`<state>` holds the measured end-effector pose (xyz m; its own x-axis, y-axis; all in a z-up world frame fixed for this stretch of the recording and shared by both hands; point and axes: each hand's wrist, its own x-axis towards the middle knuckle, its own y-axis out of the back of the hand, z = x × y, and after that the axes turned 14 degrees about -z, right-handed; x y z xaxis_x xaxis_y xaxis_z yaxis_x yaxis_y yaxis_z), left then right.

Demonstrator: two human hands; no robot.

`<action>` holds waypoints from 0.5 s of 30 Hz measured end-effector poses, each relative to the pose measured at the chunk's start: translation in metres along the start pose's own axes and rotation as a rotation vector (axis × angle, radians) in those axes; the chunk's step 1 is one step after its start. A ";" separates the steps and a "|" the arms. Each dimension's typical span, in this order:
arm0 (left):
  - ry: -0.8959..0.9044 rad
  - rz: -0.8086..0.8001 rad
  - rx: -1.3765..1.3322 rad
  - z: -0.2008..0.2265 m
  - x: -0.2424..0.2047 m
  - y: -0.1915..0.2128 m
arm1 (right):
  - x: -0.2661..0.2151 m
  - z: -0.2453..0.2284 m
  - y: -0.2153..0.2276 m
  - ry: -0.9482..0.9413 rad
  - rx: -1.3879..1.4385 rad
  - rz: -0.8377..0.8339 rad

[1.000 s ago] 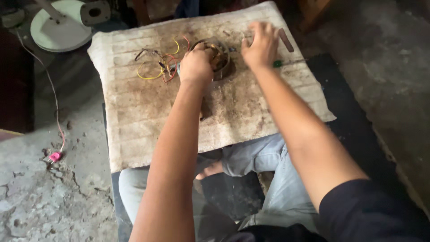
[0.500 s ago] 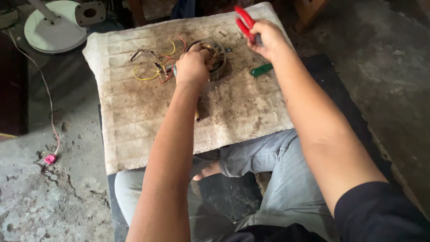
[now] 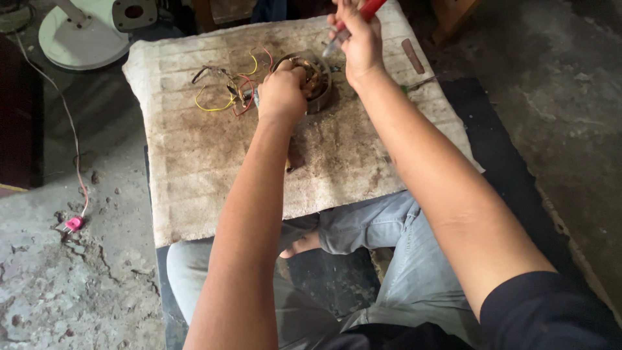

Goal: The person manipulates copper coils and wires inside a motor stator by hand and with a pair of pliers, adjusting the components on a cloth-covered work surface.

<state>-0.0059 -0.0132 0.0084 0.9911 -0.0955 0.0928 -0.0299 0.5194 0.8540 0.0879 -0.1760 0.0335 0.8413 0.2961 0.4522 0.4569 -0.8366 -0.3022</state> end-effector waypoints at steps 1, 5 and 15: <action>0.000 -0.004 0.000 0.001 0.001 0.000 | -0.003 0.001 0.001 -0.012 -0.017 -0.030; 0.013 -0.003 0.002 0.002 0.001 0.002 | -0.008 0.008 -0.010 -0.117 -0.135 -0.090; 0.034 -0.028 -0.040 0.003 -0.001 0.003 | -0.014 0.050 -0.011 0.192 -0.340 -0.145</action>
<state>-0.0076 -0.0142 0.0129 0.9953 -0.0819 0.0509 0.0026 0.5505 0.8348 0.0858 -0.1480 -0.0118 0.6917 0.3573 0.6276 0.4177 -0.9069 0.0559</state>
